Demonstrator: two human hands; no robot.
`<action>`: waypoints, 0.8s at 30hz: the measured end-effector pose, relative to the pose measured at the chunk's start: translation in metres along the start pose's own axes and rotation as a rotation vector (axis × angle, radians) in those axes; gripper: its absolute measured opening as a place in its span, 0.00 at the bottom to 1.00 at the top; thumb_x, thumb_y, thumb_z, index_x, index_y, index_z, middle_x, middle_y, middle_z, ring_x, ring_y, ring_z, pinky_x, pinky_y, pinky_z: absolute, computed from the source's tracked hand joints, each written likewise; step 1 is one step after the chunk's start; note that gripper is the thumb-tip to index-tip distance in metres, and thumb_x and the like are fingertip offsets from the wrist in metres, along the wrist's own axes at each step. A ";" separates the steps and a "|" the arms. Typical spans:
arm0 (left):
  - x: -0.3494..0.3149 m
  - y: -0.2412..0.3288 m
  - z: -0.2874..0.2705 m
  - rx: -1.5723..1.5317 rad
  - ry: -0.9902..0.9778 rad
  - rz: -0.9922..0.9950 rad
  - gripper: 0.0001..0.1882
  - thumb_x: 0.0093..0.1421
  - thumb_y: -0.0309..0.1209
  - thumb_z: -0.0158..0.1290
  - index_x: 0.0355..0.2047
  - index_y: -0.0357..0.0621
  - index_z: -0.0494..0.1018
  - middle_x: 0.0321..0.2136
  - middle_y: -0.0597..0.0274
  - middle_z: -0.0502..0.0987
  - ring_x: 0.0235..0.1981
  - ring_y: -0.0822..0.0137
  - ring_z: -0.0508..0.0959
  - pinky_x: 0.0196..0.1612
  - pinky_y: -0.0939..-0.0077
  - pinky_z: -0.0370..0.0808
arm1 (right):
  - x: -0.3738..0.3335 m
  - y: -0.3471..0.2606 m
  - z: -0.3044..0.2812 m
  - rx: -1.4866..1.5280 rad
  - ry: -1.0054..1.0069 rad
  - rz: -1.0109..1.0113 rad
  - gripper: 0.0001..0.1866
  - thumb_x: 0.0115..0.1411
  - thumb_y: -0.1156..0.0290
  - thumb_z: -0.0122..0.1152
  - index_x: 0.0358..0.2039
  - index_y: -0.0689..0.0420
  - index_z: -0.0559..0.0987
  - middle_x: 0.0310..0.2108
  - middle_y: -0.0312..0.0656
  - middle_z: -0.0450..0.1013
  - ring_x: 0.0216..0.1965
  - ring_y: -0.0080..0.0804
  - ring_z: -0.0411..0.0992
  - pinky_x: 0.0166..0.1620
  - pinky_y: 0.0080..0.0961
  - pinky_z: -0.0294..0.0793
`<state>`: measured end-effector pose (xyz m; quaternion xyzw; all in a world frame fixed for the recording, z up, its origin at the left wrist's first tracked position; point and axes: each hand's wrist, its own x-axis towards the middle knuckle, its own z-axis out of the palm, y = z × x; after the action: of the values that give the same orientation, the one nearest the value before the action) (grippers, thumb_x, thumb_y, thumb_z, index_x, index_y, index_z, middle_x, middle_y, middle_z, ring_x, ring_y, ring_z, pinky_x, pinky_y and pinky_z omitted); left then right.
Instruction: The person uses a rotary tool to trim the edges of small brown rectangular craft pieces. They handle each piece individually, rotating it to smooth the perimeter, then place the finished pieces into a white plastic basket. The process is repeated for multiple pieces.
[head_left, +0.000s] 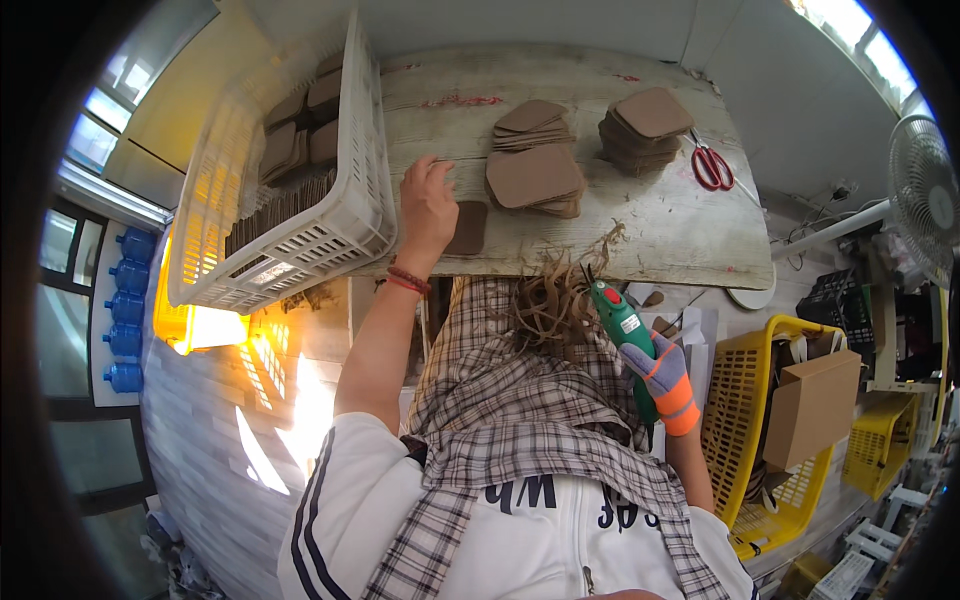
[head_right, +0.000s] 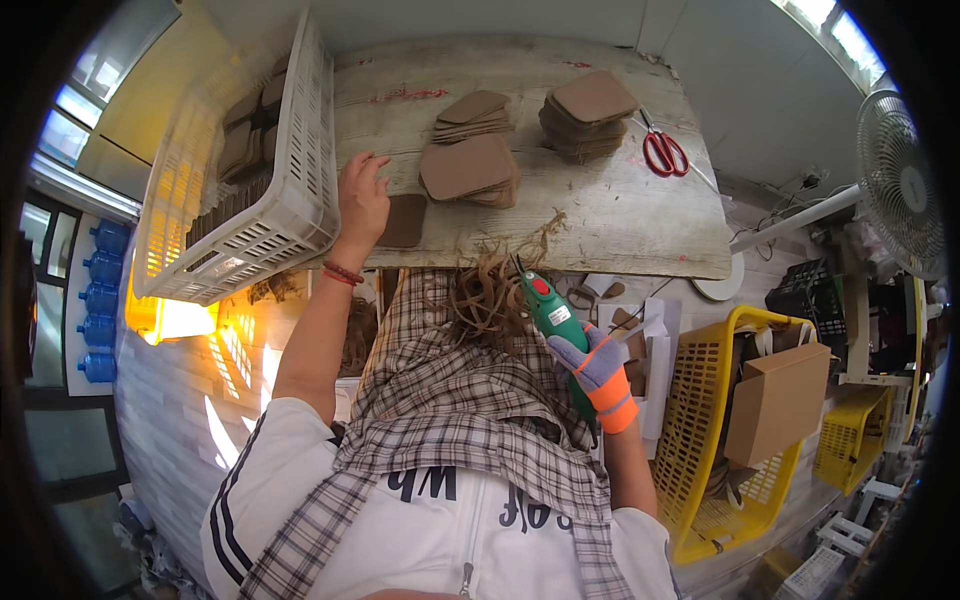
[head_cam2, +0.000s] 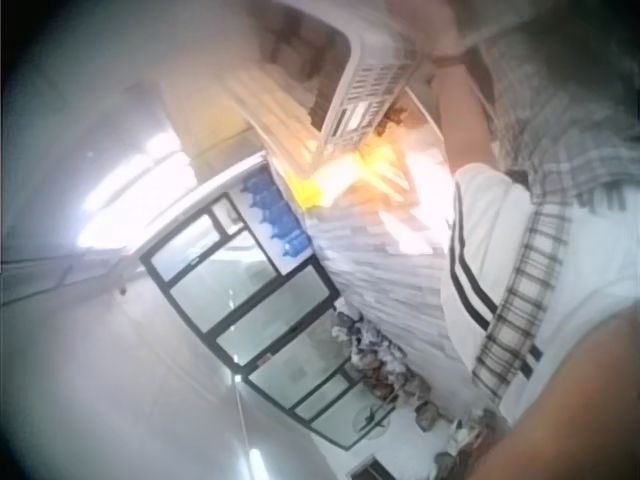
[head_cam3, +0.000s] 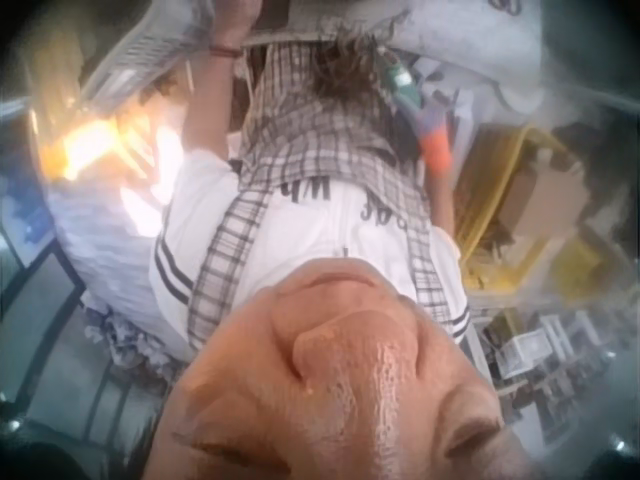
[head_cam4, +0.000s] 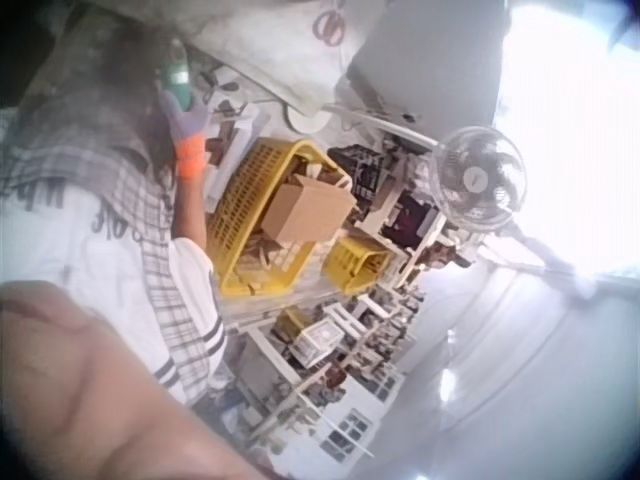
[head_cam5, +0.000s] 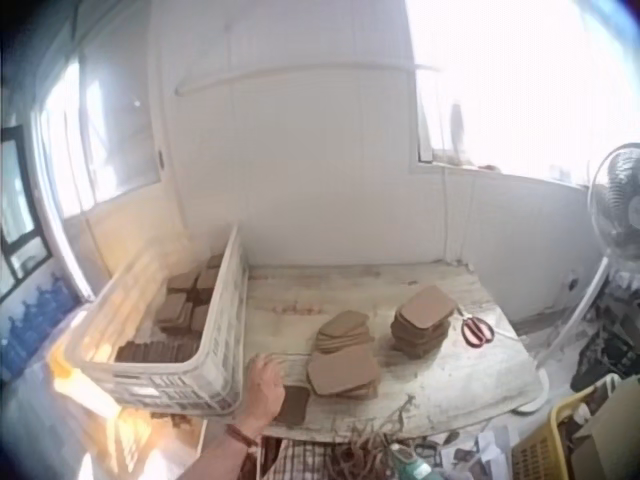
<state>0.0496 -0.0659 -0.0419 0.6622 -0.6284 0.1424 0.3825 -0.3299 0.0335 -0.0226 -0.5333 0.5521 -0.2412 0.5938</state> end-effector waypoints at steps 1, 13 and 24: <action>0.020 0.007 0.002 -0.097 -0.058 -0.073 0.11 0.54 0.23 0.51 0.39 0.38 0.73 0.40 0.51 0.73 0.44 0.54 0.73 0.46 0.64 0.69 | -0.003 0.003 0.000 0.019 0.007 0.021 0.19 0.53 0.60 0.65 0.38 0.63 0.76 0.22 0.36 0.75 0.21 0.16 0.70 0.25 0.16 0.68; 0.159 -0.004 0.149 -0.123 -0.857 -0.594 0.38 0.42 0.45 0.66 0.49 0.32 0.70 0.49 0.44 0.71 0.52 0.51 0.71 0.53 0.62 0.67 | -0.003 0.018 -0.002 0.088 0.146 0.046 0.17 0.52 0.64 0.66 0.36 0.63 0.75 0.22 0.34 0.72 0.23 0.15 0.66 0.26 0.16 0.66; 0.174 -0.008 0.115 -0.816 -0.447 -0.683 0.19 0.47 0.28 0.64 0.39 0.39 0.72 0.42 0.55 0.74 0.41 0.57 0.75 0.45 0.62 0.72 | 0.007 -0.005 -0.005 0.153 0.161 0.031 0.17 0.53 0.65 0.66 0.37 0.63 0.74 0.21 0.34 0.72 0.20 0.15 0.67 0.24 0.15 0.66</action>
<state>0.0534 -0.2715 -0.0050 0.6403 -0.4487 -0.3863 0.4893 -0.3313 0.0238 -0.0202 -0.4568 0.5860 -0.3156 0.5902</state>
